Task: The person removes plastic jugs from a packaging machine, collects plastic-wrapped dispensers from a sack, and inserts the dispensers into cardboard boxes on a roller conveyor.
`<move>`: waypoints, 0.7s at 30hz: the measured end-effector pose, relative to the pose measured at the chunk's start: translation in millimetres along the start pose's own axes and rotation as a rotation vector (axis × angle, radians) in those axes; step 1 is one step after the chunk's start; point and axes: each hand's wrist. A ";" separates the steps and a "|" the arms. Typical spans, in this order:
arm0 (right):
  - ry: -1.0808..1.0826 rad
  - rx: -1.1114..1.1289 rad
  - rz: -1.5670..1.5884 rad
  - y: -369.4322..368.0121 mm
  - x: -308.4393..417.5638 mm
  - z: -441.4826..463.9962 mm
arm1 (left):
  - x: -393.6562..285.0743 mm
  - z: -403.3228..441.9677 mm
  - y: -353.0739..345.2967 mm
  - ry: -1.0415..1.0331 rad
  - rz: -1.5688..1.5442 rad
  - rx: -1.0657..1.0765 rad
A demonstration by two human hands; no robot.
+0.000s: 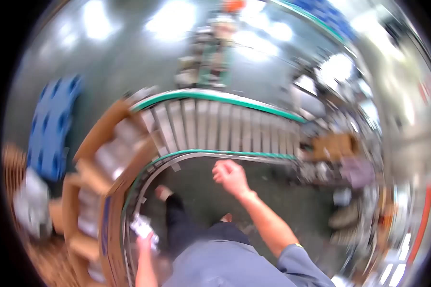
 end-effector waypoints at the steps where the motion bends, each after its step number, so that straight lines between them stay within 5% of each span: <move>1: -0.065 -0.149 -0.197 58.6 -33.0 -31.5 | -7.9 -3.9 -12.8 -0.072 0.113 0.017; 3: -0.054 -0.427 -0.437 165.3 -99.0 -112.8 | -13.4 -4.7 -40.4 -0.276 0.400 0.062; 6: -0.195 -0.704 -0.326 292.6 -215.0 -235.9 | -29.4 -53.1 -98.2 -0.352 0.368 0.247; 9: -0.453 -0.958 -0.282 375.3 -294.8 -356.0 | -33.0 -114.4 -167.1 -0.463 0.549 0.260; 11: -0.455 -1.083 -0.243 402.3 -335.7 -436.2 | -4.1 -121.9 -202.1 -0.531 0.598 0.471; 13: -0.470 -1.154 -0.041 430.5 -372.7 -476.9 | -2.5 -168.1 -264.5 -0.580 0.668 0.699; 16: -0.533 -1.234 0.133 489.6 -376.1 -518.1 | 10.6 -209.1 -390.5 -0.743 1.169 0.595; 17: -0.563 -1.262 0.140 506.4 -385.9 -528.8 | 18.0 -243.1 -418.1 -0.891 0.902 0.863; 19: -0.581 -1.320 0.142 545.2 -403.1 -542.8 | 11.6 -335.7 -504.7 -0.675 1.337 0.701; 21: -0.487 -1.472 0.442 580.8 -449.4 -552.4 | 29.4 -362.0 -600.8 -0.701 1.410 0.764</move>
Point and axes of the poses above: each hand's wrist, its own z-axis towards the middle knuckle, its own y-axis out of the back of the hand, x = y × z, and after that the axes turned 6 degrees about -x, right-handed
